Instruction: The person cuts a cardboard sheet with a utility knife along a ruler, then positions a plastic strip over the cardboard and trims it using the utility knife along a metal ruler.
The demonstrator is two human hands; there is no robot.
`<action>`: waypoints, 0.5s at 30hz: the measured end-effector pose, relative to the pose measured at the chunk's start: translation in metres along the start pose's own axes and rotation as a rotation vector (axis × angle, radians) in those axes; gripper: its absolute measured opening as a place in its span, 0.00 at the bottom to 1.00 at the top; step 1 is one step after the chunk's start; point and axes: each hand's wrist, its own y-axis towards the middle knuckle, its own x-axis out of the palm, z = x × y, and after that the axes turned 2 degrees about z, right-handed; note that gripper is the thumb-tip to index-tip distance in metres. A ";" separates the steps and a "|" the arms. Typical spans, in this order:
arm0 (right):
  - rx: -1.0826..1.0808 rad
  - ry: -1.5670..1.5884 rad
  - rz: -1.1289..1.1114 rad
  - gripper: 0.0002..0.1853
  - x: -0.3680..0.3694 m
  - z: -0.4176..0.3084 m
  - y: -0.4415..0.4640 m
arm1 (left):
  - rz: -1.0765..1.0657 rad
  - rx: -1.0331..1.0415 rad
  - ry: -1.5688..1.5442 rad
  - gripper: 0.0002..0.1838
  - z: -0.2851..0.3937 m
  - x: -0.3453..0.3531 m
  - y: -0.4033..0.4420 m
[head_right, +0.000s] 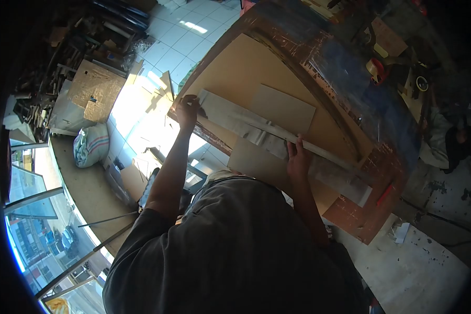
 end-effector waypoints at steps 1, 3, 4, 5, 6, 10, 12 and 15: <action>-0.002 0.004 0.001 0.20 0.011 0.006 -0.001 | -0.023 -0.030 -0.046 0.08 -0.007 0.005 0.002; 0.059 0.040 -0.021 0.19 0.035 0.014 -0.005 | -0.064 -0.094 -0.135 0.07 -0.019 0.014 0.005; 0.056 0.045 -0.017 0.19 0.047 0.019 -0.007 | -0.080 -0.132 -0.148 0.07 -0.019 0.014 0.005; 0.038 0.041 -0.016 0.19 0.059 0.024 -0.008 | -0.090 -0.149 -0.155 0.07 -0.019 0.015 0.006; 0.021 0.037 -0.014 0.18 0.070 0.028 -0.008 | -0.100 -0.167 -0.161 0.07 -0.019 0.016 0.007; 0.015 0.085 -0.003 0.19 0.094 0.057 0.007 | -0.073 -0.229 -0.256 0.08 -0.027 0.020 0.004; 0.000 0.115 -0.027 0.20 0.106 0.064 0.006 | -0.058 -0.235 -0.342 0.08 -0.027 0.022 0.004; 0.049 0.069 -0.039 0.20 0.111 0.072 0.002 | -0.092 -0.324 -0.280 0.10 -0.011 0.017 0.003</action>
